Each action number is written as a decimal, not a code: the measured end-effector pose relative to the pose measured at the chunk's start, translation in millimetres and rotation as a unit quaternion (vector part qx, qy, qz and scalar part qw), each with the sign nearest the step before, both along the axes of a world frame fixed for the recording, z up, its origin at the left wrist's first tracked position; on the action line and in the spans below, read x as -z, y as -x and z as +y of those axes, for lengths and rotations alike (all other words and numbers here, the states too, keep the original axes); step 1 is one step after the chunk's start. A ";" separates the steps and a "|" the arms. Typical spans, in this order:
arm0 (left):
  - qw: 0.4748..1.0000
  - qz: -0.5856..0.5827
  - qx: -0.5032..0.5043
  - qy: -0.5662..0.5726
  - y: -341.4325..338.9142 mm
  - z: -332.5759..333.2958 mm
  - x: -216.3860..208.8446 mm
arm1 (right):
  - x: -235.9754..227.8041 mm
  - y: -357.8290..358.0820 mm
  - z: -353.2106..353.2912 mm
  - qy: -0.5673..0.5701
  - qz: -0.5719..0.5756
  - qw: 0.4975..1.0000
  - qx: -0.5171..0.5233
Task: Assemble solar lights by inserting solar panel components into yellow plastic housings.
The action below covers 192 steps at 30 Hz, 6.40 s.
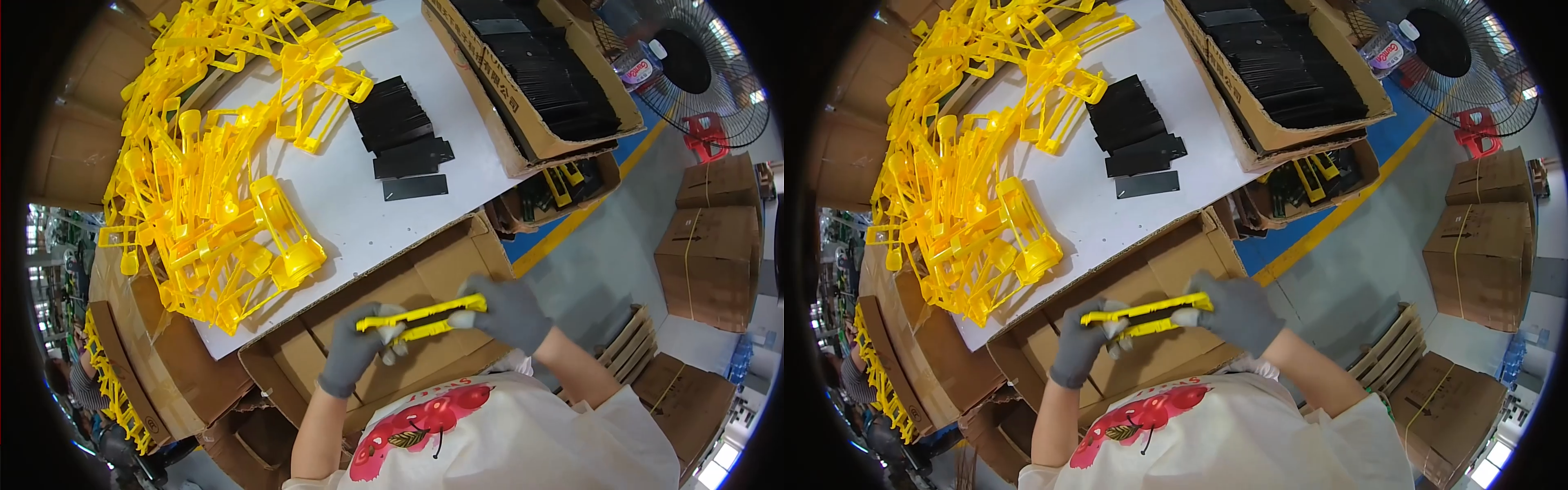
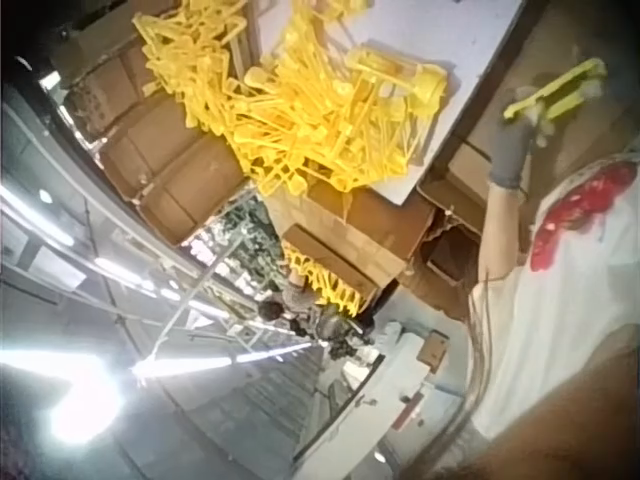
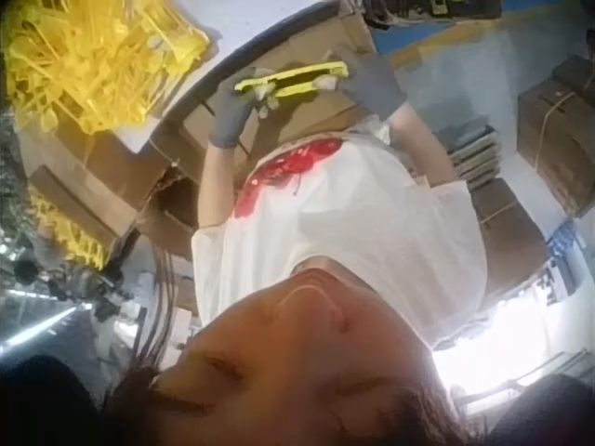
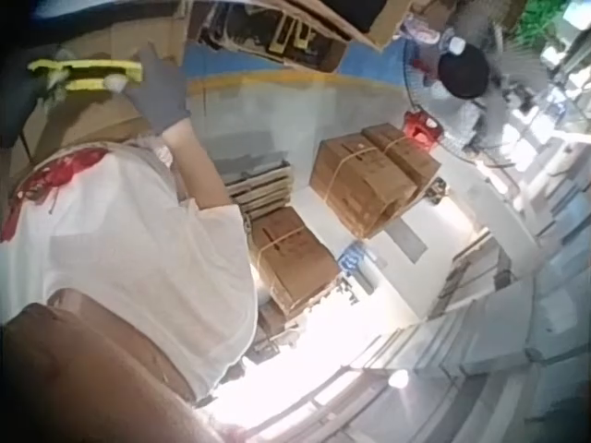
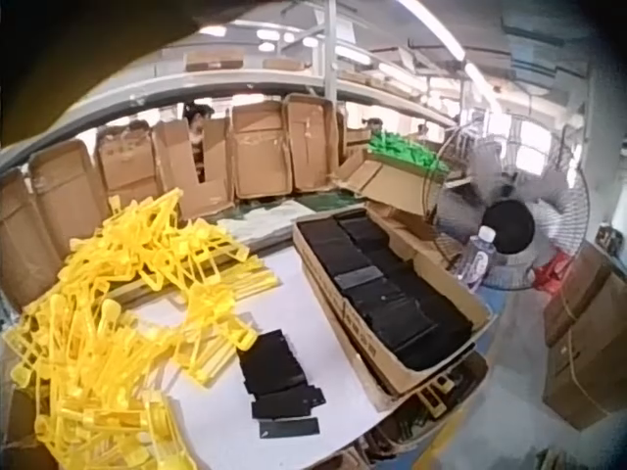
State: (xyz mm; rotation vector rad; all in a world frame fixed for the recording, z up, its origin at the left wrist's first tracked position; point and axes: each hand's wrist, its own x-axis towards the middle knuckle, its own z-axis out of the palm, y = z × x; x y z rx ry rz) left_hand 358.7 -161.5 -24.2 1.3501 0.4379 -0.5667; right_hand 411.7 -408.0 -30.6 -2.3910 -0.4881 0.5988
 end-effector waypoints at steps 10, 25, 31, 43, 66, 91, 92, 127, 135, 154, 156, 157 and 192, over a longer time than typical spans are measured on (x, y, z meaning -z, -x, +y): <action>0.989 0.015 0.146 -0.002 -61.7 -33.6 37.4 | 27.1 -59.3 -22.6 -0.055 -0.167 0.980 0.097; 0.736 -0.346 0.118 -0.570 -14.8 -57.8 47.7 | 26.2 -64.7 39.4 -0.079 -0.314 0.945 0.054; 0.665 -0.384 0.015 -0.641 -37.8 24.5 -18.9 | 24.0 -132.7 50.7 -0.004 -0.298 0.954 -0.029; 0.627 -0.284 0.213 -0.693 -60.9 77.0 -6.1 | 13.1 -166.2 79.1 0.054 -0.265 0.959 -0.084; 0.949 -0.076 -0.297 0.070 12.5 25.5 -18.1 | -51.7 -67.8 71.2 -0.436 0.051 0.897 0.049; 0.970 -0.070 -0.217 0.081 21.2 3.0 -13.4 | -41.1 -29.4 57.6 -0.297 0.134 0.943 0.060; 0.970 -0.076 -0.216 0.077 21.6 3.9 -12.9 | -45.0 -30.4 56.1 -0.298 0.137 0.943 0.059; 0.964 -0.042 -0.238 0.109 33.0 -4.7 -24.8 | -63.7 -26.1 42.6 -0.220 0.115 0.968 0.025; 0.973 -0.053 -0.215 0.060 30.4 -7.5 -26.0 | -57.6 -16.1 48.8 -0.143 -0.033 0.989 0.016; 0.992 -0.049 -0.118 0.020 46.0 4.2 -14.0 | -13.8 -7.5 22.2 -0.178 0.101 0.978 -0.041; 0.994 -0.038 -0.098 0.004 48.8 4.9 -8.5 | -13.6 10.1 22.3 -0.170 0.162 0.972 0.006; 0.996 -0.028 -0.079 -0.014 50.2 6.4 -6.4 | -4.6 17.8 21.7 -0.144 0.095 0.985 0.000; 0.991 0.105 0.024 -0.079 19.0 70.3 27.3 | -25.4 -102.6 54.2 -0.104 -0.039 0.976 -0.188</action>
